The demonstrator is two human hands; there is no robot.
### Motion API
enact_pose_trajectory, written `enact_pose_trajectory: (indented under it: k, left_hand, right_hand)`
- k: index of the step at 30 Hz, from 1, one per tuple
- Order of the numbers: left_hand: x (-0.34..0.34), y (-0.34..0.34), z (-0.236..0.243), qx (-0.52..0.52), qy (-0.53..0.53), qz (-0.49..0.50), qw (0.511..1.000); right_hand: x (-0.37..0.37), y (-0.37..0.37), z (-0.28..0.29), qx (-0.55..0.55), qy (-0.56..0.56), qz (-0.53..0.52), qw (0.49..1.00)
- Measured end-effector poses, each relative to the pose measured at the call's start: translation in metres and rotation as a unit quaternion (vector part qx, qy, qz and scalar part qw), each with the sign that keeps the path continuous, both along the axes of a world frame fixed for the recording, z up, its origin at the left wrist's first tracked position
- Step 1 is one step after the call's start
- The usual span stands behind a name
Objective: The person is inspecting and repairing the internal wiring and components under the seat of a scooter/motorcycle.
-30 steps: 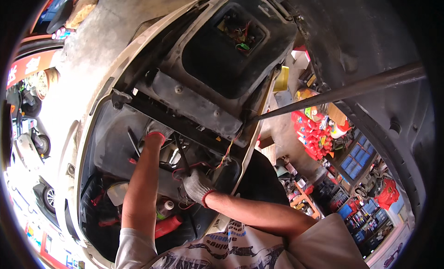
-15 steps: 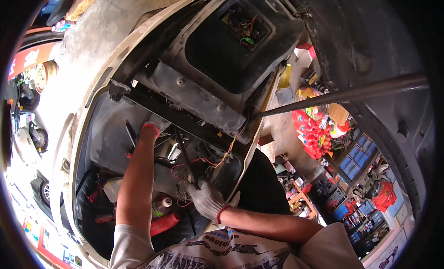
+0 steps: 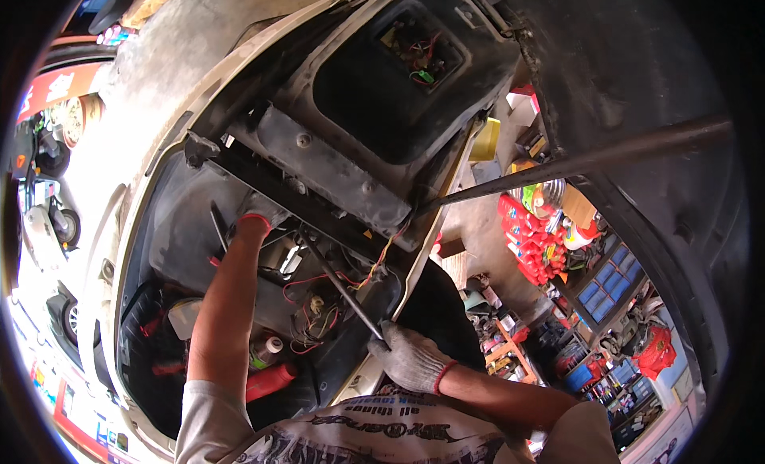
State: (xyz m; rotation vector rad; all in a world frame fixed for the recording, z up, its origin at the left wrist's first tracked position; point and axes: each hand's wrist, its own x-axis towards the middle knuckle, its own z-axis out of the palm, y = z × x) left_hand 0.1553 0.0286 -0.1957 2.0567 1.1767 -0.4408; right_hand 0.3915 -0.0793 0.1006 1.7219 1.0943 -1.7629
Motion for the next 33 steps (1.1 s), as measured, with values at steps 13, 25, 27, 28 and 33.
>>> enact_pose_trajectory:
  k: [13,25,27,28,33]
  left_hand:
    - [0.003,0.013,0.035,0.018,0.065,-0.080,0.995]
    - [-0.003,0.026,0.038,-0.014,-0.027,-0.072,0.997]
    - [0.005,0.037,0.055,-0.031,0.003,-0.076,0.997]
    - [0.004,0.039,0.060,-0.047,0.036,-0.080,0.995]
    - [0.000,0.023,0.053,-0.024,0.035,-0.017,0.999]
  right_hand:
    - [0.015,-0.001,0.001,-0.044,0.050,0.003,0.998]
    - [0.023,-0.010,-0.009,0.009,0.047,-0.004,0.999]
    - [0.021,-0.006,-0.007,0.007,0.046,-0.011,0.999]
    - [0.020,-0.004,-0.006,0.006,0.048,-0.019,0.999]
    - [0.024,-0.019,-0.006,0.011,0.039,0.006,0.999]
